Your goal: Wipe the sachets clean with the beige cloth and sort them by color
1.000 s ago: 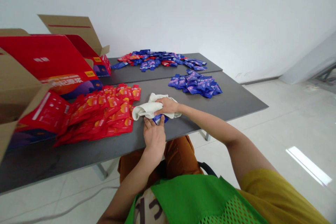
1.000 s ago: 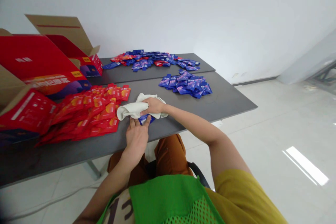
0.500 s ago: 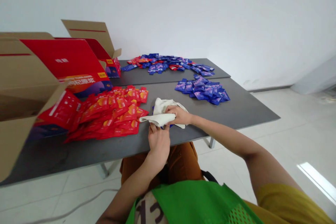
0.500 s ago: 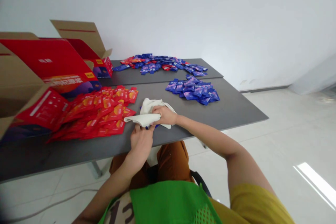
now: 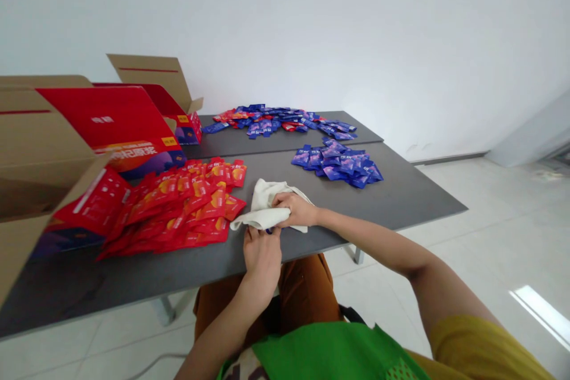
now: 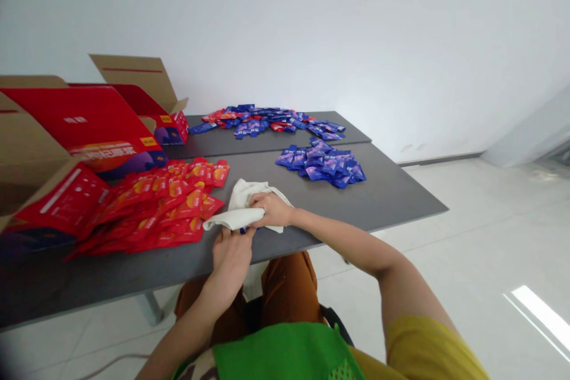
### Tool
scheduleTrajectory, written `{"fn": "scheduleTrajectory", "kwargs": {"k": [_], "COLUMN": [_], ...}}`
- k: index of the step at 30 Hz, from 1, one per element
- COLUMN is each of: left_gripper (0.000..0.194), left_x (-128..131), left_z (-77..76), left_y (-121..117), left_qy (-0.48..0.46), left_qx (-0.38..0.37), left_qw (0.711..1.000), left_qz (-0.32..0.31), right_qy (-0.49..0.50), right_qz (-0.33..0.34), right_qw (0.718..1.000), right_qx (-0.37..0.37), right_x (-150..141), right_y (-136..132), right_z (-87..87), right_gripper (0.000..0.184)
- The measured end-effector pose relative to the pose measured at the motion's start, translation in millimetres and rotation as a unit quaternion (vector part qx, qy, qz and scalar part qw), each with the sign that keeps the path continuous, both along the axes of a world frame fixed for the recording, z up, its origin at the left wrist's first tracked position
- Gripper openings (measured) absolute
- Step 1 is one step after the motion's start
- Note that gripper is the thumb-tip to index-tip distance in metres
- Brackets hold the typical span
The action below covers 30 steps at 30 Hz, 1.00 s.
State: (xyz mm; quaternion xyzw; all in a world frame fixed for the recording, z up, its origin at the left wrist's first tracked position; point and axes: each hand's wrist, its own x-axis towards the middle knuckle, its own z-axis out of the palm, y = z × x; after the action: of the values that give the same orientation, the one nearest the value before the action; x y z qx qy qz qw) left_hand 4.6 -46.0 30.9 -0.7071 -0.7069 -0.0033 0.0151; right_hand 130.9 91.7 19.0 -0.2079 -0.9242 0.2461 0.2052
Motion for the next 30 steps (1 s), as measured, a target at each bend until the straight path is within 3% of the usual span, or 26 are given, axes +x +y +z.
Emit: {"fn": "scheduleTrajectory", "kwargs": {"k": [2,4,8,10,13,16,18,20,23,25,27,30], "left_gripper": [0.049,0.051,0.056,0.057,0.056,0.053,0.052,0.052,0.055,0.057,0.058,0.054], "left_x": [1,1,0,0,0,0,1,1,1,1,1,1], "left_z": [0.0,-0.6,-2.7,-3.4,-2.2,0.4,0.7,-1.2,-6.3,-8.6,-8.2,-3.8], "left_y": [0,0,1,2,1,0,-1,-1,1,2,2,1], "left_qy": [0.006,0.010,0.013,0.014,0.013,0.009,0.010,0.012,0.005,-0.006,-0.021,-0.039], "left_qx": [-0.001,0.005,0.009,0.009,0.010,-0.006,-0.013,-0.003,0.015,0.017,0.015,0.002], "left_qw": [1.000,1.000,1.000,1.000,1.000,1.000,1.000,1.000,1.000,1.000,1.000,0.999], "left_qz": [-0.002,-0.002,0.004,0.004,0.001,-0.002,-0.004,-0.005,0.000,0.004,0.007,0.015], "right_qy": [-0.007,-0.018,-0.019,-0.016,-0.015,-0.017,-0.022,-0.023,-0.016,-0.016,-0.028,-0.041], "right_qz": [0.015,-0.018,-0.102,-0.104,-0.019,0.091,0.108,0.065,-0.054,-0.096,-0.071,0.037], "right_qw": [0.999,0.998,0.995,0.994,0.999,0.996,0.993,0.996,0.998,0.995,0.997,0.998], "right_qx": [-0.041,-0.059,-0.007,0.021,0.028,-0.017,-0.049,-0.054,-0.005,0.023,0.026,0.000], "right_x": [4,-5,-36,-42,-31,-11,-4,-7,-22,-29,-27,-13], "right_y": [-1,2,18,24,26,21,16,12,15,20,23,21], "right_z": [3.5,5.7,2.6,0.3,0.2,3.6,5.1,4.2,-0.4,-2.0,-0.8,3.4], "right_gripper": [0.025,0.027,0.024,0.021,0.018,0.019,0.021,0.022,0.019,0.019,0.018,0.017]}}
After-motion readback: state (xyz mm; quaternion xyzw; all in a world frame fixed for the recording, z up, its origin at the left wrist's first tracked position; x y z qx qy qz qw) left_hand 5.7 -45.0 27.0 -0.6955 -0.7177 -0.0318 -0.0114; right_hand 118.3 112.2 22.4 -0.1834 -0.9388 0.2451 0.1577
